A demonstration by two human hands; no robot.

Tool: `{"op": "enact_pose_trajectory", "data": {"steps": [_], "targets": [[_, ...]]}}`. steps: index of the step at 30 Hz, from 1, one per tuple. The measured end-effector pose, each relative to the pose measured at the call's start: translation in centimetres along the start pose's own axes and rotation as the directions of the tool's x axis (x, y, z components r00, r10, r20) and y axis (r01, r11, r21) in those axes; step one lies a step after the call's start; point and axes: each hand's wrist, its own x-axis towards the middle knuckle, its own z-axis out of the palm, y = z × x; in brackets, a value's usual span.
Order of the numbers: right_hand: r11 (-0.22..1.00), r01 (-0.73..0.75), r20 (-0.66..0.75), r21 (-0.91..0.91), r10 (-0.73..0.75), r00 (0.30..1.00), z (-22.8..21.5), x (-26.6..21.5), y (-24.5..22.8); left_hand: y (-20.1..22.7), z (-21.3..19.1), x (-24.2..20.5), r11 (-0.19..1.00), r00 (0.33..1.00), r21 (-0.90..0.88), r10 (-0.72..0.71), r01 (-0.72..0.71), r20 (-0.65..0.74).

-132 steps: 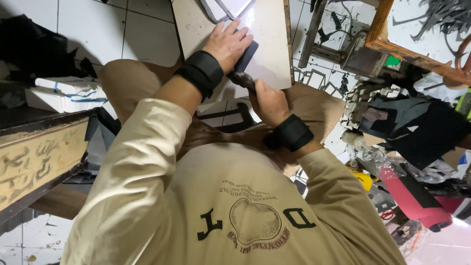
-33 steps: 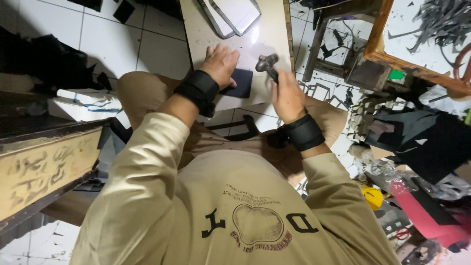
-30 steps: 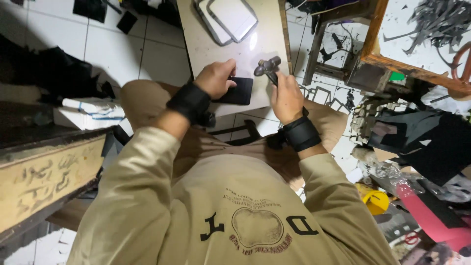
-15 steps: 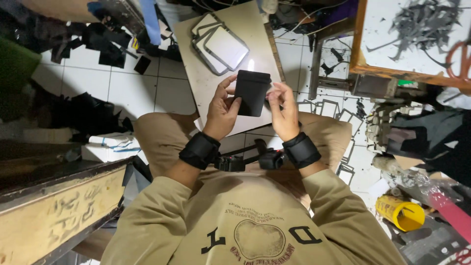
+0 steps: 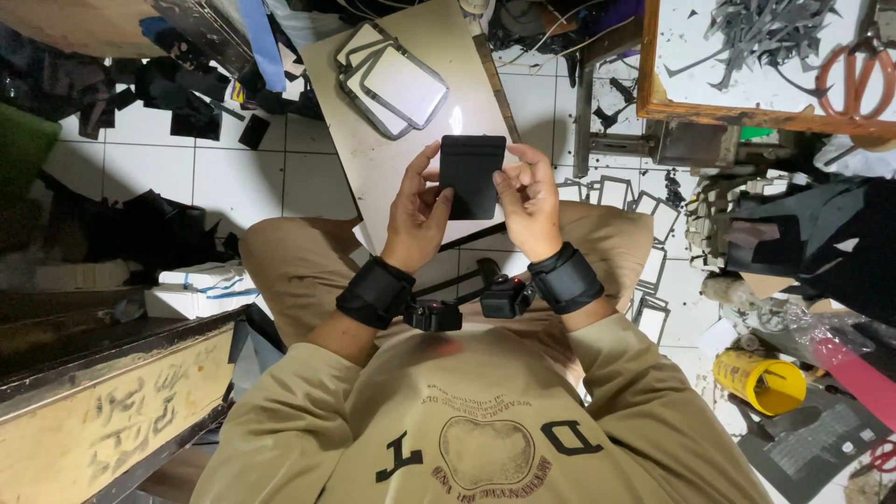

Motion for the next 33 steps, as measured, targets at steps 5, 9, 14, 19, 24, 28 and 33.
{"op": "enact_pose_trajectory", "data": {"steps": [5,9,14,19,24,28,33], "targets": [[0.999,-0.029,0.008,0.046,0.028,1.000,-0.3,-0.3,-0.4,-0.1,0.4,-0.3,0.999,0.999,0.001,0.038,-0.038,0.007],[0.999,-0.034,0.018,0.023,0.034,0.999,-0.5,-0.4,-0.5,0.0,0.5,-0.4,1.000,1.000,-0.004,0.021,-0.021,0.006],[0.998,-0.044,0.019,0.043,0.043,0.999,-0.7,-0.8,-0.5,-0.2,0.4,-0.5,1.000,1.000,0.005,0.007,-0.007,0.008],[0.998,-0.060,0.023,0.033,0.059,0.998,-0.7,-0.8,-0.3,-0.5,0.2,-0.6,1.000,1.000,0.007,-0.008,0.008,0.016],[0.996,-0.089,0.067,-0.004,0.089,0.994,-1.2,-0.8,-0.1,-1.6,-0.1,-0.8,0.998,0.999,-0.069,-0.007,0.009,0.031],[0.998,-0.060,0.086,-0.027,0.062,0.994,-1.5,-0.9,-0.6,0.5,-0.5,0.5,0.998,0.999,-0.051,0.027,-0.025,0.034],[0.996,-0.042,0.131,-0.077,0.051,0.990,-2.1,-1.0,-1.9,4.7,-1.3,3.1,0.981,0.984,0.182,0.039,-0.071,0.173]]}}
